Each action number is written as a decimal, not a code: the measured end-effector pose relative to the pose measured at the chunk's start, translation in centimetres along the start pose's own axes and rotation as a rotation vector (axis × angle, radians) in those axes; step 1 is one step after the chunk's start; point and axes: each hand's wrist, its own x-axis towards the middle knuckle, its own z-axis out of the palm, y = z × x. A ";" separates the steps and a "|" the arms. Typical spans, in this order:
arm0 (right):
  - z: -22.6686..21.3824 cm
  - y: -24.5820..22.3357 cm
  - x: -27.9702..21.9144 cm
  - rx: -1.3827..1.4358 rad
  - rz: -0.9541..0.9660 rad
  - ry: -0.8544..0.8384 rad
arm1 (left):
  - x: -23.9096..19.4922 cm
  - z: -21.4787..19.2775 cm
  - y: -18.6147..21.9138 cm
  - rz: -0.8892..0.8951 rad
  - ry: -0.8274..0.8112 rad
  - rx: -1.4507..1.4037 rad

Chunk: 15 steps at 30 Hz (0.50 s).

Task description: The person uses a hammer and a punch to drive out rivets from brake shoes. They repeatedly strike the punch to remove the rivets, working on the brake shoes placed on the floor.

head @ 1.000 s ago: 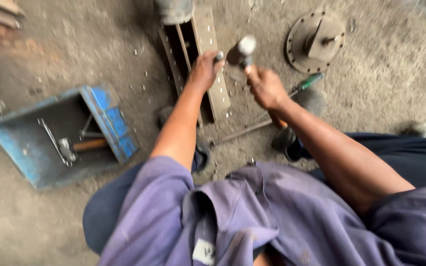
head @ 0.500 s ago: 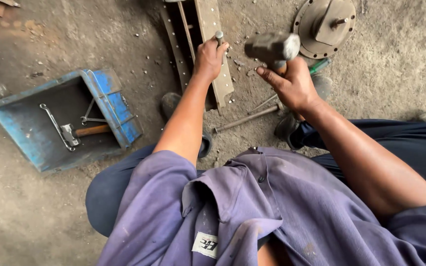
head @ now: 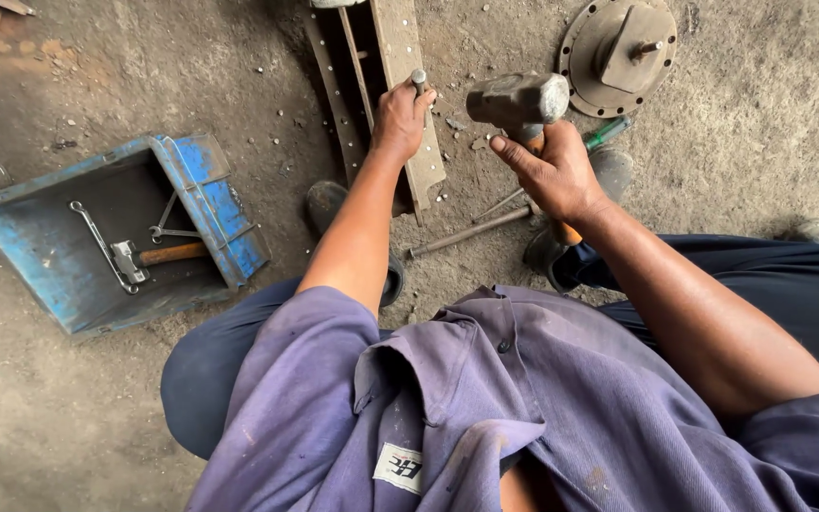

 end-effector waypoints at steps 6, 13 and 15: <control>0.0 -0.6 0.4 -0.100 0.123 -0.023 | -0.1 -0.5 1.1 -0.069 -0.115 0.036; -4.9 -7.5 1.2 -0.172 -0.444 0.243 | 0.1 1.8 1.3 0.077 -0.136 0.178; -5.8 -7.0 2.6 -0.191 -0.656 0.326 | 0.1 1.7 1.2 0.061 -0.137 0.177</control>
